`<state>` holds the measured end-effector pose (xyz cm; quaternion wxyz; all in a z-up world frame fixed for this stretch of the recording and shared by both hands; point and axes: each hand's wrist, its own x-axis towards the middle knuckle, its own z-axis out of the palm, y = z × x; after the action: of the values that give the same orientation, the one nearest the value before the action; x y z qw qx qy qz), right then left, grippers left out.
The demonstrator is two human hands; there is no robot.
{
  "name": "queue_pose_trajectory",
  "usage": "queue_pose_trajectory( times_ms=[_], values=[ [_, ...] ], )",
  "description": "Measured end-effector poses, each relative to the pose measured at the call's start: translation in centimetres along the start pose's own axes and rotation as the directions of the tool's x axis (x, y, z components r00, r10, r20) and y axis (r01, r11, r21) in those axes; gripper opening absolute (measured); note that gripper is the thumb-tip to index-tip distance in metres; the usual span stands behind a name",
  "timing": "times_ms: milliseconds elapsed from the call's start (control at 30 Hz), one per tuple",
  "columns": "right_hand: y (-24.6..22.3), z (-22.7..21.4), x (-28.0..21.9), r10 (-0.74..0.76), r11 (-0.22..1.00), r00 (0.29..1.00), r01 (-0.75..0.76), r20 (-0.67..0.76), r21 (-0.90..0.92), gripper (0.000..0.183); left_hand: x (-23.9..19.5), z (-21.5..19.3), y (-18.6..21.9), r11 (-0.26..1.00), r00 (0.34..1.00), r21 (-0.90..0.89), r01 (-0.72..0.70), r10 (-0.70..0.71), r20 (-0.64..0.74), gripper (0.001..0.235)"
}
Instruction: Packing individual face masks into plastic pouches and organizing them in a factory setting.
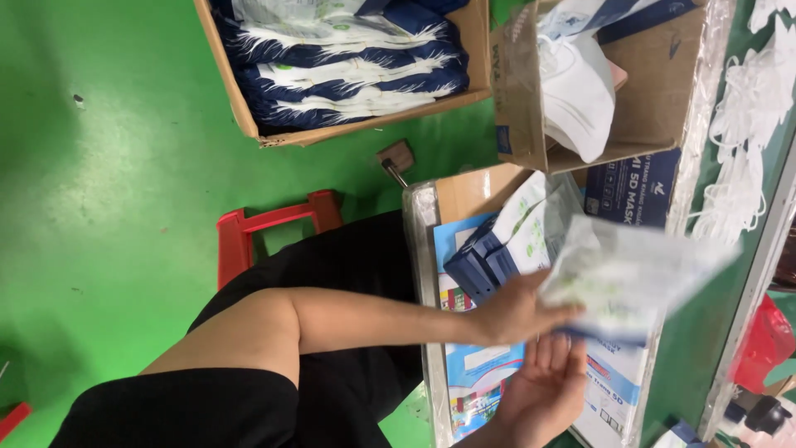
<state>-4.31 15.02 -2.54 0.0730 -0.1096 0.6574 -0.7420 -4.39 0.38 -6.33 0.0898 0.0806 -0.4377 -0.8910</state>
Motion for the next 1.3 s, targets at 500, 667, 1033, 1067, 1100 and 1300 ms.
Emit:
queue_pose_trajectory(
  times_ms=[500, 667, 1033, 1067, 1100, 1300],
  values=[
    [-5.5, -7.9, -2.4, -0.250, 0.542, 0.944, 0.320, 0.215, -0.777, 0.027, -3.2, 3.6, 3.5, 0.400, 0.564, 0.420, -0.814, 0.715, 0.413, 0.020],
    [-3.8, -12.6, -2.4, -0.268, 0.807, 0.961, 0.184, -0.070, -0.562, 0.026, -2.9, 2.9, 3.2, 0.518, 0.655, 0.411, -0.750, 0.671, 0.348, 0.024],
    [-3.1, -9.9, -4.4, -0.146, 0.982, 0.939, 0.177, -0.312, 0.074, 0.025, -4.7, 4.6, 2.8, 0.782, 0.814, 0.286, -0.553, 0.435, 0.385, 0.018],
    [-3.5, -11.0, -4.5, -0.208, 0.978, 0.925, 0.203, -0.319, -0.049, 0.019, -4.3, 4.7, 2.4, 0.752, 0.798, 0.319, -0.577, 0.436, 0.416, 0.016],
    [-3.6, -12.0, -4.0, -0.260, 0.963, 0.916, 0.220, -0.305, -0.158, 0.015, -3.6, 4.5, 2.1, 0.710, 0.784, 0.363, -0.604, 0.445, 0.433, 0.014],
    [-13.7, -15.5, 6.6, -0.814, -0.150, 0.541, 0.156, 0.211, -0.976, 0.017, -0.3, 1.1, 4.7, 0.565, 0.790, 0.566, -0.600, 0.529, 0.309, 0.035]
  ],
)
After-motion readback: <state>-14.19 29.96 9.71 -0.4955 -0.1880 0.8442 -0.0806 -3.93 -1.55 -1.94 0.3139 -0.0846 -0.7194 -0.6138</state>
